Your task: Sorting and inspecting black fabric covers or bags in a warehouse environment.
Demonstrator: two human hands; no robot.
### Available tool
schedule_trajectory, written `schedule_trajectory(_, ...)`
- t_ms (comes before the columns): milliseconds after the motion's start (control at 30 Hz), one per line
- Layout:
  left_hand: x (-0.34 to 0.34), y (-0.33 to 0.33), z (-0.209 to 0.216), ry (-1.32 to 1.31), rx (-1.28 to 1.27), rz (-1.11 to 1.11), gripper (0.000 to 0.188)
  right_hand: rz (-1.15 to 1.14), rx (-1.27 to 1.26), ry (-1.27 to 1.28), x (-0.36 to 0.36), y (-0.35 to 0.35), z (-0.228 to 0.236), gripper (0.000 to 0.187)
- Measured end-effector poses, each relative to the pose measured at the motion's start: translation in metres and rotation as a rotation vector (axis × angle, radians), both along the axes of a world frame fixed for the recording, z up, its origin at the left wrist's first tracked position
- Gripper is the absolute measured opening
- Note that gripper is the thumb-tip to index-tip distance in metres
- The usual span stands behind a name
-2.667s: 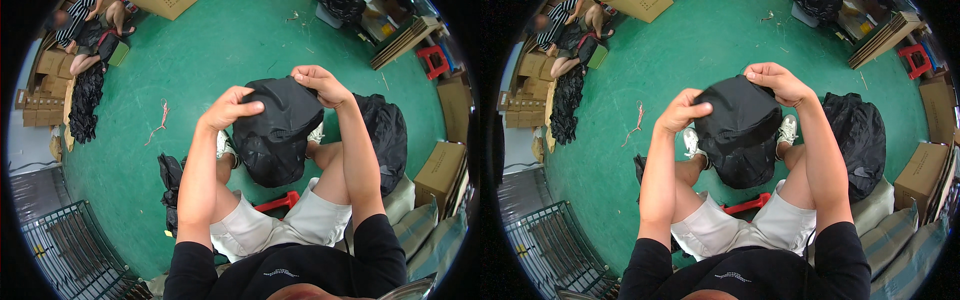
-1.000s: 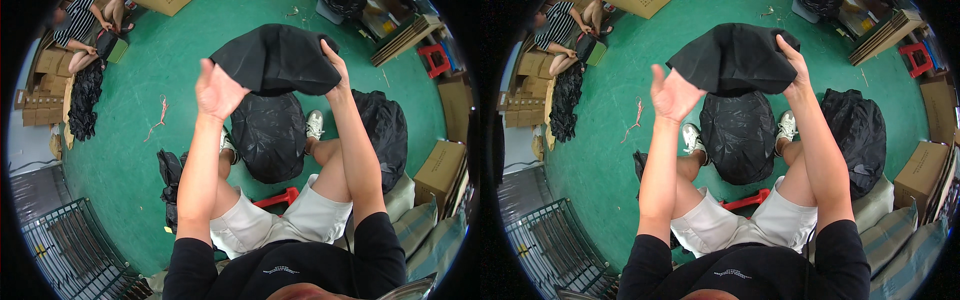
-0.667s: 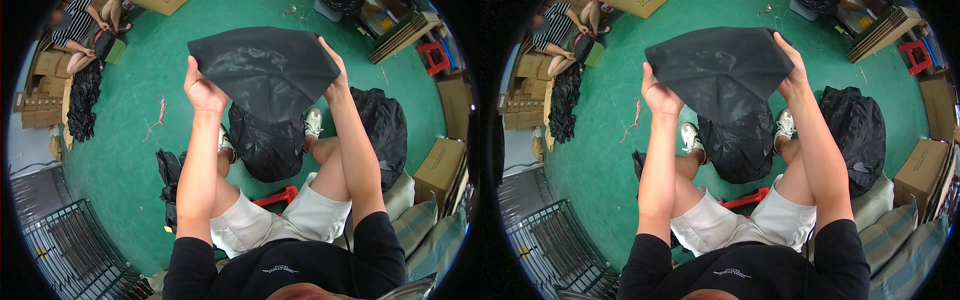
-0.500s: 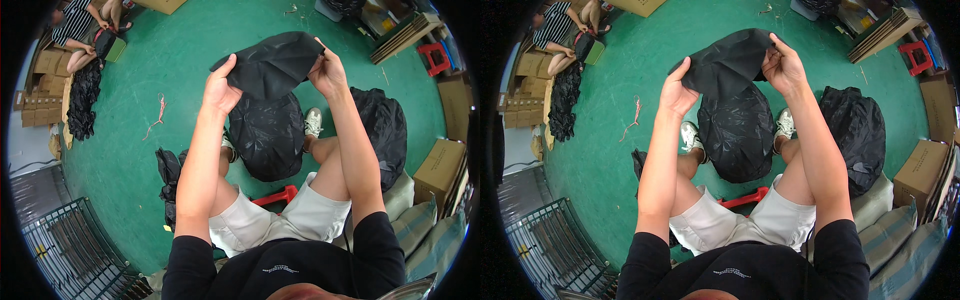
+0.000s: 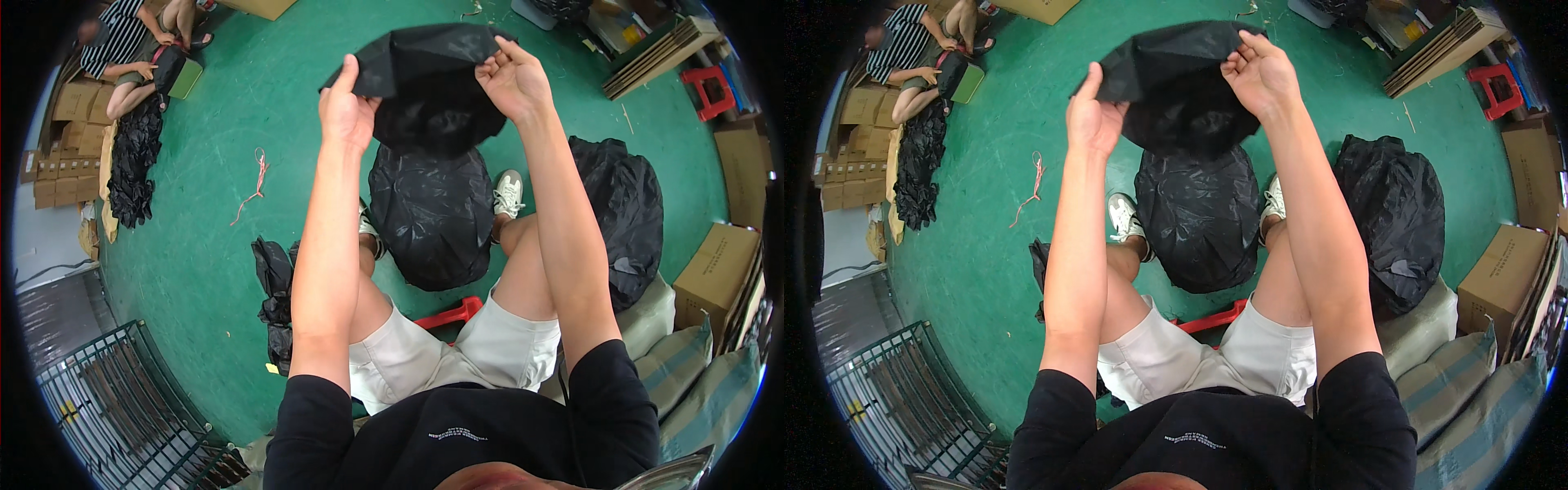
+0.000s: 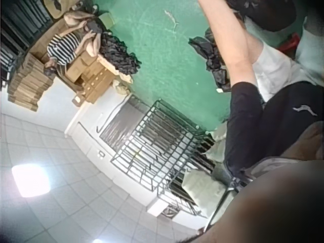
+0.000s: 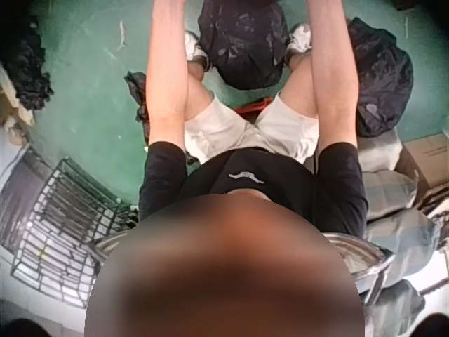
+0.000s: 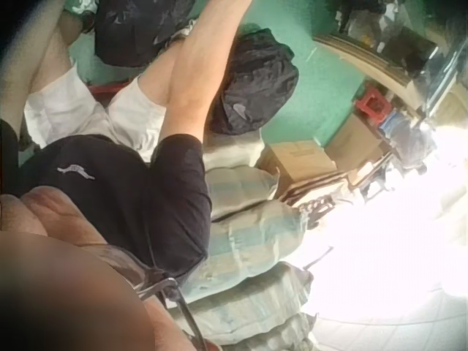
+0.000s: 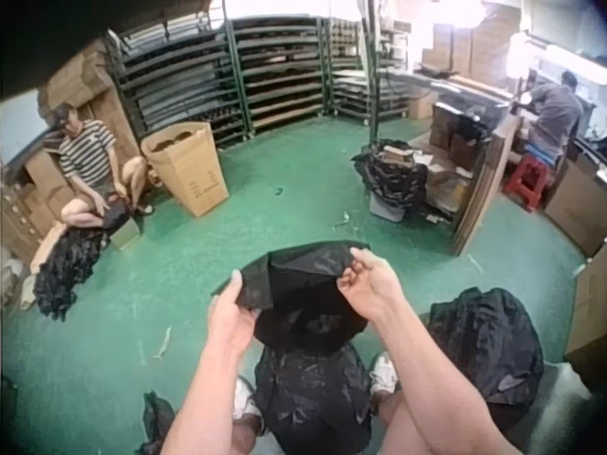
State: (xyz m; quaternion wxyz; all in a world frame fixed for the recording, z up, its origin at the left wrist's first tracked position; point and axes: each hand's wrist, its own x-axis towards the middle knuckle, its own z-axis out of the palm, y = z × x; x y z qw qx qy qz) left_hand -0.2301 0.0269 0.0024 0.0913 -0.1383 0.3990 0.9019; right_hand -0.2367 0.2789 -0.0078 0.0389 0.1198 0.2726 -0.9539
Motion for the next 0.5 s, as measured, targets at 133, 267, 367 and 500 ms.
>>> schedule_trajectory(133, 0.003, -0.019, 0.022, 0.515, 0.036, 0.061, 0.034, 0.059, -0.059, 0.287, 0.007, -0.017, 0.028, 0.009)
schedule_trajectory(267, 0.012, -0.019, -0.001, 0.26, -0.126, 0.089, 0.036, 0.019, 0.102, 0.052, -0.003, -0.023, -0.006, 0.018)
schedule_trajectory(367, 0.015, -0.014, -0.063, -0.202, -0.166, 0.139, 0.036, -0.009, 0.32, -0.35, -0.007, -0.033, -0.056, 0.01)
schedule_trajectory(500, 0.032, -0.021, -0.127, -0.467, -0.304, 0.112, 0.032, 0.058, 0.582, -0.499, 0.001, -0.03, -0.134, 0.006)
